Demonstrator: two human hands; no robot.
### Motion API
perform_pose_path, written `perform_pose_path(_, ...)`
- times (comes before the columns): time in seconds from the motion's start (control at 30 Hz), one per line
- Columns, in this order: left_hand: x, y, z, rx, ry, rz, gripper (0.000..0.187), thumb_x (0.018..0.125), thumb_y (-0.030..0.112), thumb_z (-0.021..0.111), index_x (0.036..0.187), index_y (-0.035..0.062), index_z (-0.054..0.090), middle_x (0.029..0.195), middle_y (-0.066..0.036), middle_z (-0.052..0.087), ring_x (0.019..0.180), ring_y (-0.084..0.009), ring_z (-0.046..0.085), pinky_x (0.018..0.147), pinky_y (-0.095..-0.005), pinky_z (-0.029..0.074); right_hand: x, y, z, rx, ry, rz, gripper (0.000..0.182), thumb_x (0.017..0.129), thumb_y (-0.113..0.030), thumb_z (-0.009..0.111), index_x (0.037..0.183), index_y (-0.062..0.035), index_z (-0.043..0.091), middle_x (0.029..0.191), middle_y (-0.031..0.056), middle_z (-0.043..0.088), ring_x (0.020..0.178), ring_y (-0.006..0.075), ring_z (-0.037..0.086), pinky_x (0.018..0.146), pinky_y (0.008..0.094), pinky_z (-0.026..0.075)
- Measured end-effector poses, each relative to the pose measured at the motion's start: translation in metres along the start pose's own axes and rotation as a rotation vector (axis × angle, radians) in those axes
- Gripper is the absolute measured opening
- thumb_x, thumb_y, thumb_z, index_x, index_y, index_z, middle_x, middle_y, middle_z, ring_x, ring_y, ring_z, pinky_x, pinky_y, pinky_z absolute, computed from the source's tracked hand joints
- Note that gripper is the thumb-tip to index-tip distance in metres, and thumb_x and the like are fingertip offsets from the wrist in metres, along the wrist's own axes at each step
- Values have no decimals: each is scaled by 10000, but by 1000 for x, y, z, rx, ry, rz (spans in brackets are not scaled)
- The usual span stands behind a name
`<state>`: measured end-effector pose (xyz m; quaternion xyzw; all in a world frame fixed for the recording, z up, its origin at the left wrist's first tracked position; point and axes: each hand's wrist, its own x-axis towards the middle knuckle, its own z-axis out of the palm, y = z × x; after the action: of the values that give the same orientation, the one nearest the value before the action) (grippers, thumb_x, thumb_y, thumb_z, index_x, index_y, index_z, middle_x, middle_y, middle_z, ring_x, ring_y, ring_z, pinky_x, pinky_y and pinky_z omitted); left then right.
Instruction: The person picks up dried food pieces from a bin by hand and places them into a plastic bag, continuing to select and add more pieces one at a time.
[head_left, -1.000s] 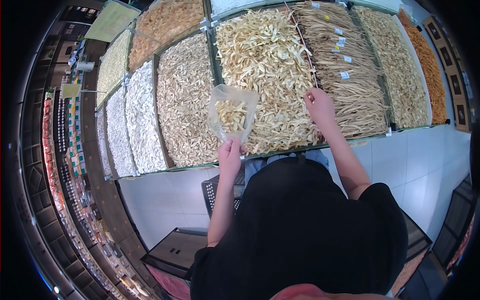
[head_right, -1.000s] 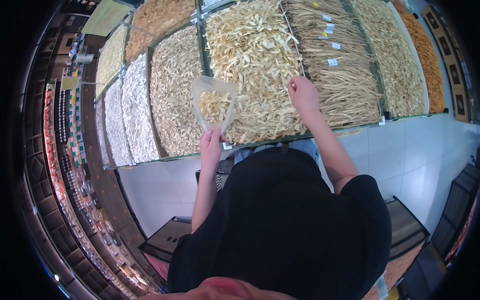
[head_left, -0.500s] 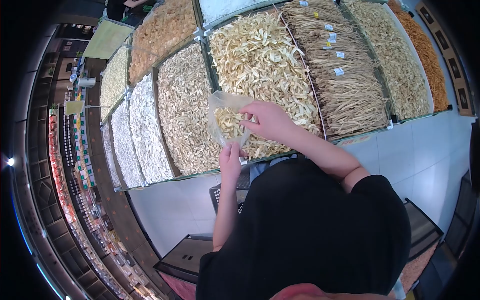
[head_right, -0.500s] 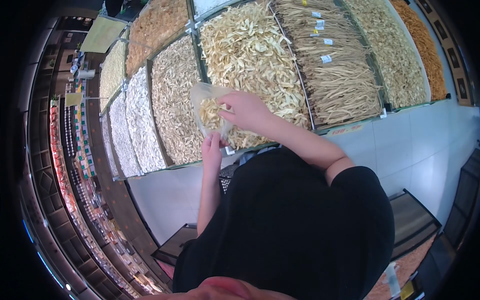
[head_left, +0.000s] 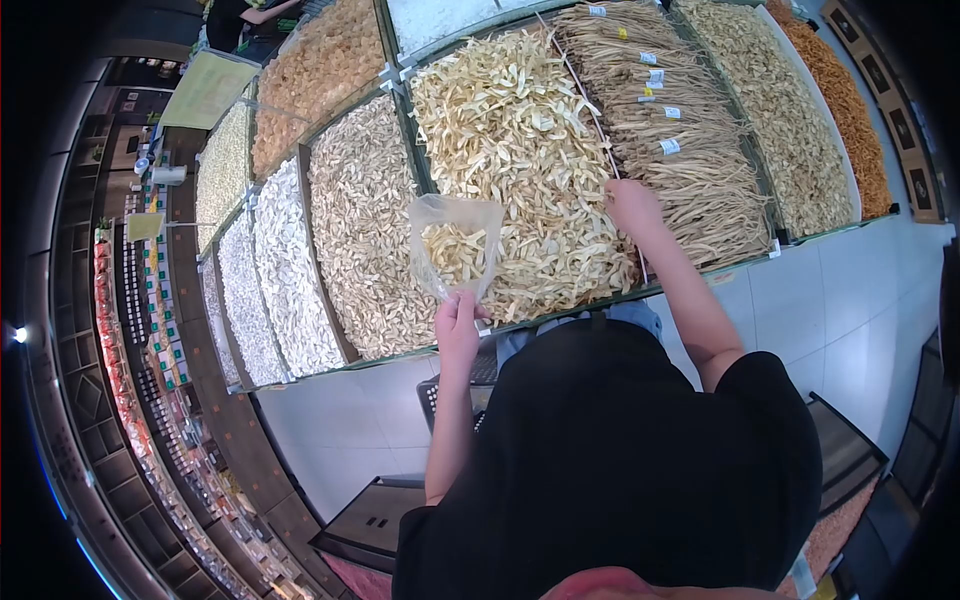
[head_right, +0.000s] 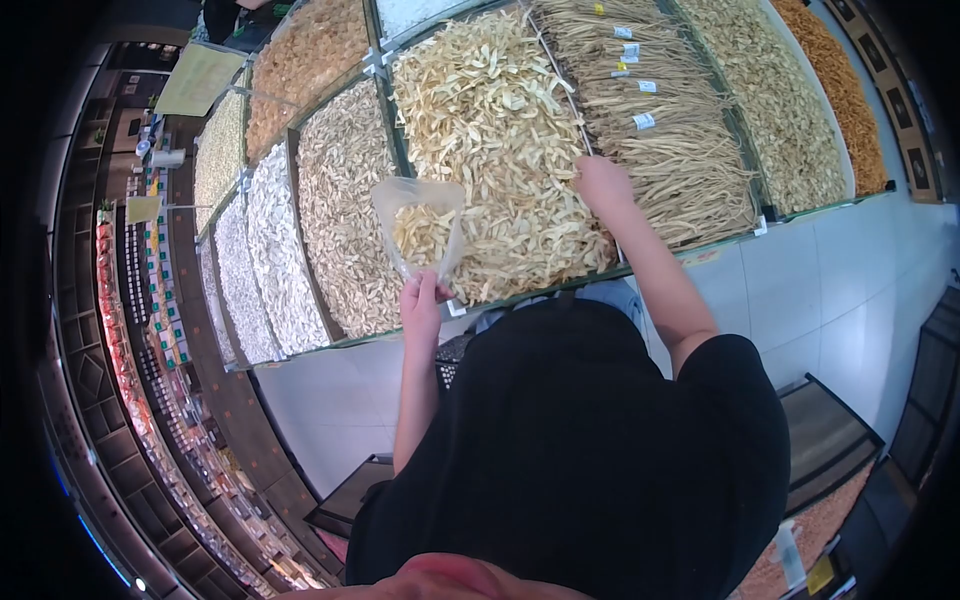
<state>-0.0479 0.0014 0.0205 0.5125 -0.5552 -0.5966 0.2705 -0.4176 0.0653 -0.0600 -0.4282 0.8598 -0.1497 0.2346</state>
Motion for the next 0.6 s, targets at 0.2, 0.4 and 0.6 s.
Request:
perform_pose_path(0.2,2,-5,-1,-2,-10,10,306,1084,247,560,894,19,637,725,-32,643,687,-100,619,669,-260,470,19,9,38,-19,60,-57,162,863,-169,693,969,-52,662,980,178,701,984,390,681,847,518,548)
perform_pose_path(0.4,-2,-4,-1,4,6,20,299,1083,243,556,917,12,648,738,-32,643,688,-101,616,681,-263,476,6,3,33,75,141,-81,117,866,-156,700,911,-59,651,858,159,697,890,397,685,763,506,546)
perform_pose_path(0.6,-2,-4,1,-2,0,25,289,1080,221,551,919,2,649,746,-34,638,703,-99,618,685,-262,480,-14,2,14,318,125,-116,177,852,-163,781,930,-59,662,661,93,600,628,277,618,597,407,484)
